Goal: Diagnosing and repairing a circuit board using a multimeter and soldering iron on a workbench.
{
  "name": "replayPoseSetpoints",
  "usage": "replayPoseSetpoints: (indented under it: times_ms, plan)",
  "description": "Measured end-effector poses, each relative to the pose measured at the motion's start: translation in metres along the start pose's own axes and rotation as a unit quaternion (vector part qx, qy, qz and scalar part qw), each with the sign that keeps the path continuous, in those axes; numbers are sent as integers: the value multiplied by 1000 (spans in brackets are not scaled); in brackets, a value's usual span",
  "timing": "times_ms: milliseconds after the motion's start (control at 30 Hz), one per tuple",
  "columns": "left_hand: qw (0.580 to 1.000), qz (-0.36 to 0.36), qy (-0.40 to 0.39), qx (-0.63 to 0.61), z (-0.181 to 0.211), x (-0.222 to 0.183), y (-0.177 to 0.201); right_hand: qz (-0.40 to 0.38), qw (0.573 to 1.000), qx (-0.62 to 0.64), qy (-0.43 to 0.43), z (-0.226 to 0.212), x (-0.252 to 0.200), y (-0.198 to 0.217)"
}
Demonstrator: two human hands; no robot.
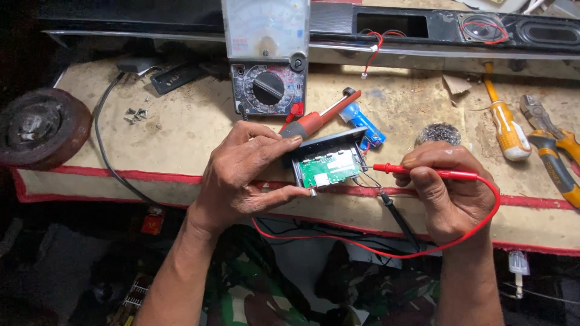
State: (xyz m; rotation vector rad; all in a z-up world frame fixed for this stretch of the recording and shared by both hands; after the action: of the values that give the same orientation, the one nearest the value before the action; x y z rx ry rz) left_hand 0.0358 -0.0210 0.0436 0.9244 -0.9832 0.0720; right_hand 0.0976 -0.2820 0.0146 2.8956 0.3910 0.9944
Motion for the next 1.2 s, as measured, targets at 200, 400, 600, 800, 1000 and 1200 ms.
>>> replayPoseSetpoints:
  times_ms: [200, 400, 600, 800, 1000, 1200]
  plan:
    - [1000, -9, 11, -10, 2, 2, -5, 11, 1000, 22, 7, -5, 2, 3]
    - [1000, -12, 17, 14, 2, -1, -8, -11, 999, 28, 13, -14, 8, 1]
    - [998, -21, 40, 33, -1, -6, -14, -1, 1000, -1, 13, -20, 10, 5]
    - [997, -26, 73, 29, -2, -6, -13, -4, 998, 56, 4, -19, 9, 9]
    - [995, -33, 86, 27, -5, -9, -13, 0, 997, 68, 31, -20, 9, 11]
    - [995, -33, 89, 36, -5, -10, -14, -21, 996, 76, 45, -23, 9, 12]
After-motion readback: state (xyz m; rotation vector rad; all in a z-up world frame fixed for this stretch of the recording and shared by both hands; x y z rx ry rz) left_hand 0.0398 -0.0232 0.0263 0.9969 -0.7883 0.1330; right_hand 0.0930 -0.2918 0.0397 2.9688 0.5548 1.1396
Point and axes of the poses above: each hand's wrist, its own x-axis towards the middle knuckle, its own y-axis out of the back of the hand, z = x × y, the point moved 6 cm from there along x, towards the middle knuckle, and after that the axes turned 3 degrees about x, right-handed, at the moved point
